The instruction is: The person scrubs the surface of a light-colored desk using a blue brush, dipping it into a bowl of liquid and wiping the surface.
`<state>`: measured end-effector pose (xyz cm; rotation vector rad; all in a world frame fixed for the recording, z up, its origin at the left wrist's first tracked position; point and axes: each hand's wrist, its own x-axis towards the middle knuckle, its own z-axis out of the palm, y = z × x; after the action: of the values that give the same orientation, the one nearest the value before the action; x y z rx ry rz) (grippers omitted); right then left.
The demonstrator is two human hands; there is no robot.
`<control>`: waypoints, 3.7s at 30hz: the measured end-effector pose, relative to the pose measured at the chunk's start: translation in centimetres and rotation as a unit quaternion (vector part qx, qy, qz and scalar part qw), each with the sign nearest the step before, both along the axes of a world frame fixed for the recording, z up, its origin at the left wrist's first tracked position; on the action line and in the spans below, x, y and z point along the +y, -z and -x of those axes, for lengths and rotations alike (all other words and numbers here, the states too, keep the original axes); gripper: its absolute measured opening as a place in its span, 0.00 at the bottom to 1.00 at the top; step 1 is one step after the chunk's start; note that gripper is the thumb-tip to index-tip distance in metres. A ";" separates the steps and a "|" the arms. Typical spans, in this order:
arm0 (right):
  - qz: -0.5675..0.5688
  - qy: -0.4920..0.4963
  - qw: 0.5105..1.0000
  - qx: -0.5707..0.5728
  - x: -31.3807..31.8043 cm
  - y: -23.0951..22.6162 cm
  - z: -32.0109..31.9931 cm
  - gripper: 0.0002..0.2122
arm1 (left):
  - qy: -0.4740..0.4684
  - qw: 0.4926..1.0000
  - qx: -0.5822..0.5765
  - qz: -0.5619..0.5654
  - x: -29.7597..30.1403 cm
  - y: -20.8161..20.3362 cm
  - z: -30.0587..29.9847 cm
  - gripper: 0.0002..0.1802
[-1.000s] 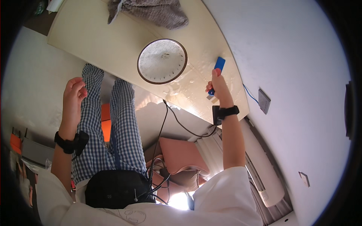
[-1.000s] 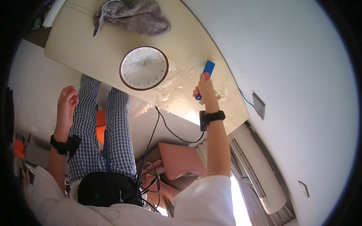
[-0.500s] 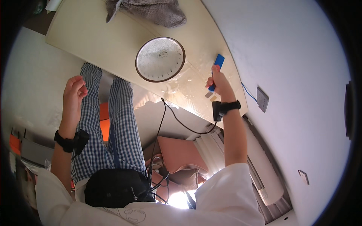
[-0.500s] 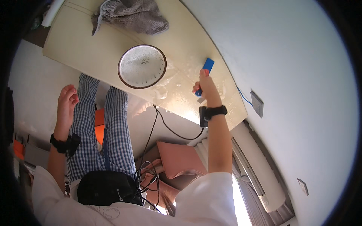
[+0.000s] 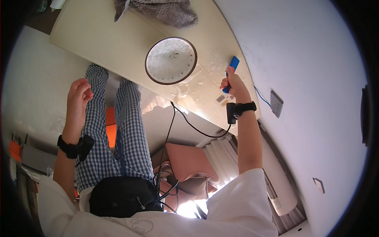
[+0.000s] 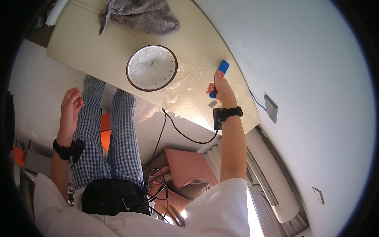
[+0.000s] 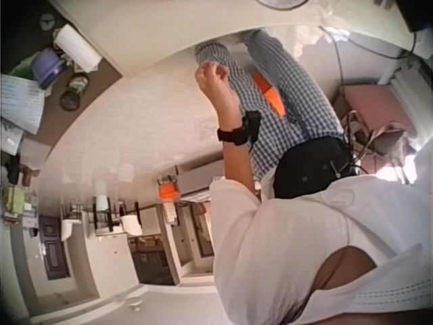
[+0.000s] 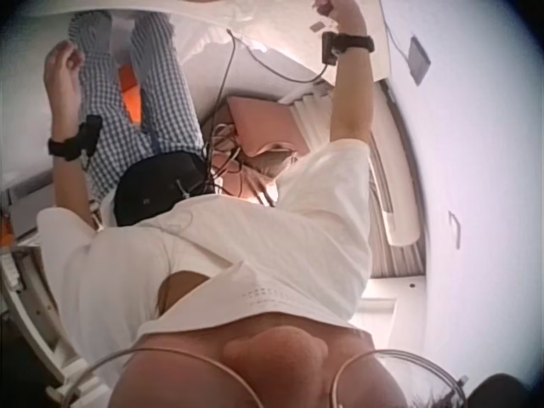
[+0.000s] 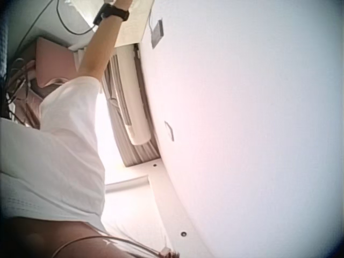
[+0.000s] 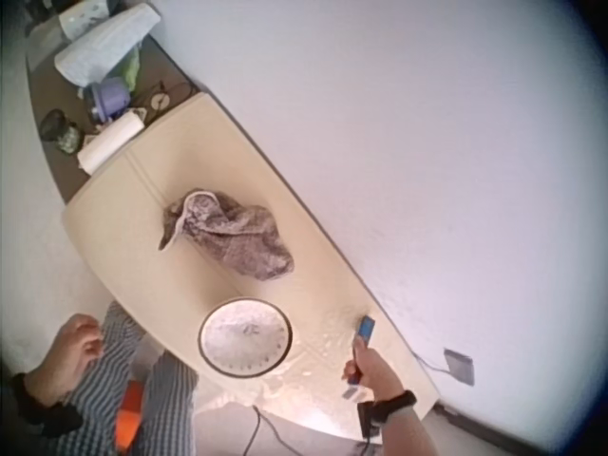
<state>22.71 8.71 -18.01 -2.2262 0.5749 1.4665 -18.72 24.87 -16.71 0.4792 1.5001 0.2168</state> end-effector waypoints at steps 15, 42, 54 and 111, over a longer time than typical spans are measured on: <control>0.033 0.011 0.999 0.022 -0.3 0.0 -0.4 0.19 | 0.015 1.000 -0.009 -0.006 -0.4 0.2 -0.6 0.11; 0.041 -0.006 0.999 0.033 -0.8 1.1 -0.7 0.24 | 0.010 1.000 -0.007 -0.015 -0.3 0.3 0.0 0.11; 0.006 -0.038 0.999 -0.018 -1.4 1.9 -0.4 0.24 | 0.034 0.999 -0.018 -0.020 -1.1 0.0 -1.1 0.13; 0.112 -0.378 0.877 -0.274 -4.9 4.0 5.5 0.23 | 0.328 0.930 -0.153 -0.071 -1.1 2.0 -12.7 0.26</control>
<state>17.21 3.78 -22.01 -3.0744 -0.3841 0.9650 -6.00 23.80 -18.75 0.9875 0.9576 -0.1275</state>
